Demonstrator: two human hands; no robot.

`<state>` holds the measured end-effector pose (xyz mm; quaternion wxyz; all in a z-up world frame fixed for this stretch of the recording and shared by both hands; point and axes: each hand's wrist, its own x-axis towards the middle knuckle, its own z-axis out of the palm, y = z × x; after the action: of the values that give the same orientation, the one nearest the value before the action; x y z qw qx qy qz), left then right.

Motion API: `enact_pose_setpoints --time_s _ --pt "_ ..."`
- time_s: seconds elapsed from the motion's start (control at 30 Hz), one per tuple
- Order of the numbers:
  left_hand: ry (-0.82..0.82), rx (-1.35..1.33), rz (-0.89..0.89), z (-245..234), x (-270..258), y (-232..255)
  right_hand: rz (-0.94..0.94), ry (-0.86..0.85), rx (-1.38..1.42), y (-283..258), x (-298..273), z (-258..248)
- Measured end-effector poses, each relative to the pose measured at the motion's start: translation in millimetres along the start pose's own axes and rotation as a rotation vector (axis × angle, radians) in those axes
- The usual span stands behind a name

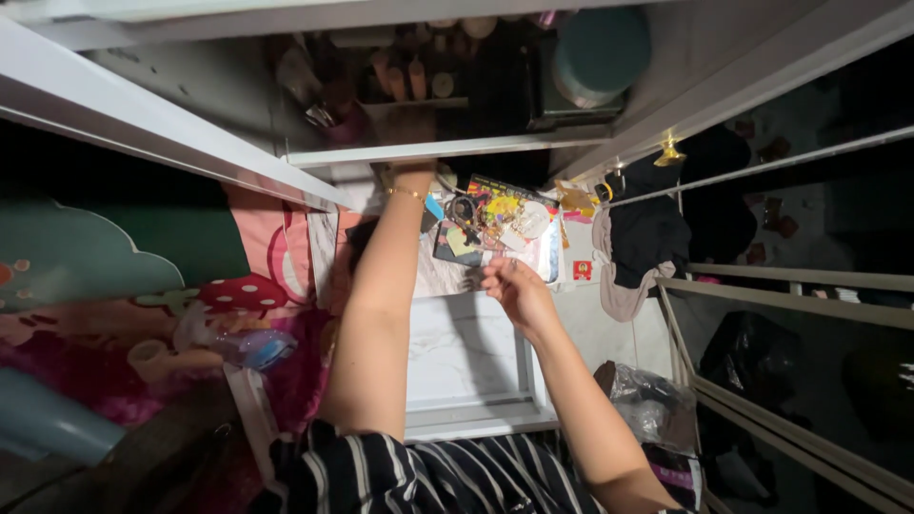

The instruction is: Organizing jewelry and small items inside a white drawer.

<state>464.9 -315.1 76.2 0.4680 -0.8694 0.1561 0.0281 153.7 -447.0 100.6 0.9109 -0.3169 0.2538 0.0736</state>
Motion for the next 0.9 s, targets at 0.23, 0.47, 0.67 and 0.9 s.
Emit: enact_pose_setpoints --time_s 0.23,0.47,0.67,0.9 --pt "0.830 -1.684 -0.189 -18 -103 -52 0.030 -0.002 -0.164 -11 -22 16" --pt "-0.250 -3.139 0.066 -26 -241 -95 -0.014 -0.082 -0.373 -44 -70 67" --pt "-0.185 -3.021 0.234 -37 -324 -172 0.021 -0.090 -0.435 -68 -130 161" --pt "-0.153 -2.999 0.355 -56 -370 -209 -0.197 -0.218 -0.820 -75 -175 221"
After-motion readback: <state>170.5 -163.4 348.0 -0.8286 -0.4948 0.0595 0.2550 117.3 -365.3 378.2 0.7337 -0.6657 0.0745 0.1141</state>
